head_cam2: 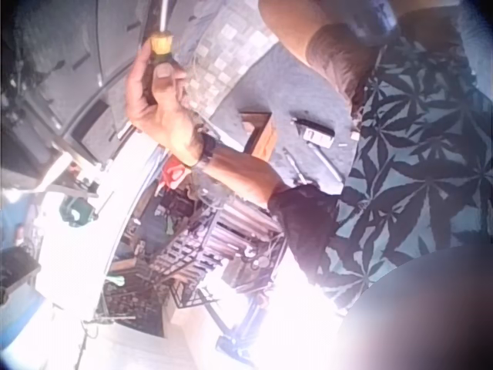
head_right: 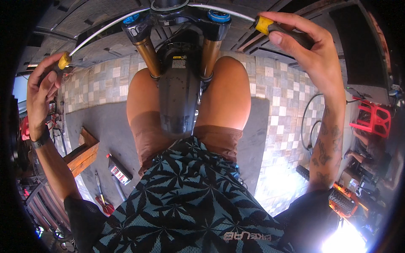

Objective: The person uses a screwdriver to adjust components on a bicycle handlebar, then uses two screwdrivers to tighten bolts on the front fork. The person is sitting on the floor during the task.

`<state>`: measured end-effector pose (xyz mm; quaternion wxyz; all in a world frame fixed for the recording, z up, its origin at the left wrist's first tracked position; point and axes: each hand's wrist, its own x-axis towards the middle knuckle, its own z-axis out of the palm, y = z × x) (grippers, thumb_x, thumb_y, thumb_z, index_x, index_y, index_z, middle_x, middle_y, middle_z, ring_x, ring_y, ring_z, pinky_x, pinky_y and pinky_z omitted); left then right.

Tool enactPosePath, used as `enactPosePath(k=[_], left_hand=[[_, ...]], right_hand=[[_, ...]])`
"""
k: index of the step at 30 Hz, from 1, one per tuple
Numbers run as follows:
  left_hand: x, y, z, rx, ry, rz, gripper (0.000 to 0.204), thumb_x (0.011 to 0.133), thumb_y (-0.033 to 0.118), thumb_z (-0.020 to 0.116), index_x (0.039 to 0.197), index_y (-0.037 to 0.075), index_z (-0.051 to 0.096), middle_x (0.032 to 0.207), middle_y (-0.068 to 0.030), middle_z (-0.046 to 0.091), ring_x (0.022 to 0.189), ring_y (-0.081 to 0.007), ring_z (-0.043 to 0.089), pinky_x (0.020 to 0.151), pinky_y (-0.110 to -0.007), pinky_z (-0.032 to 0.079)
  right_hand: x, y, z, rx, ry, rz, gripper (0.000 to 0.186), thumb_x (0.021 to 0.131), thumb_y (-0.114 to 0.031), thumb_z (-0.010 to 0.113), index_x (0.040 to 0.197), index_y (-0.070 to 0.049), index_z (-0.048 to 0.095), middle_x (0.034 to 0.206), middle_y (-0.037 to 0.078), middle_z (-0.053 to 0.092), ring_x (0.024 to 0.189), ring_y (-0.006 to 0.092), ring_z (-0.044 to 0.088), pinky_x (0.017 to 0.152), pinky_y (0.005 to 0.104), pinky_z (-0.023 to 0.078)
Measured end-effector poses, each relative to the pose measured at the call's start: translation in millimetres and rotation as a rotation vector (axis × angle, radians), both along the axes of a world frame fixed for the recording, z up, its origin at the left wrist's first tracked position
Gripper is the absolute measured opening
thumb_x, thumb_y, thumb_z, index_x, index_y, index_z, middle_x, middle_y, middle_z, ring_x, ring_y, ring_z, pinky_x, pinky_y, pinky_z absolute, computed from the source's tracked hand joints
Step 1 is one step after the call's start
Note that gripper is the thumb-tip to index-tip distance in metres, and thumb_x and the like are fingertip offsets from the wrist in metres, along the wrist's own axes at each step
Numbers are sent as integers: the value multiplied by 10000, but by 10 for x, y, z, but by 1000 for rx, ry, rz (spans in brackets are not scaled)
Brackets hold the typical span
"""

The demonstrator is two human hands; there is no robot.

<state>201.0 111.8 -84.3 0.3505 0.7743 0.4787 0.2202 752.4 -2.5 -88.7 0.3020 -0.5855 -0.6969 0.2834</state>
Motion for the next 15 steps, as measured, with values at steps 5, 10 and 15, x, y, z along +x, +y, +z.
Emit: enactPosePath(k=[5,10,15], left_hand=[[0,321,-135,-40,-69,1,434,1040,291,715,1403,54,712,766,64,569,561,21,352,501,-187,225],[4,621,-172,22,-110,-49,401,1038,304,755,1344,46,742,732,73,545,556,20,337,501,-192,217],[-67,909,130,102,65,-120,456,1044,411,727,1366,88,737,739,82,542,557,9,325,521,-203,239]], right_hand=[[90,151,-85,29,15,39,347,993,-164,806,1339,-131,797,1073,3,770,923,40,643,814,211,524],[172,224,-79,-49,73,-2,343,984,-137,812,1326,-115,799,1063,0,787,900,44,657,814,206,527],[216,275,69,120,-106,66,369,961,-110,810,1327,-77,790,1198,50,804,1002,75,713,892,219,561]])
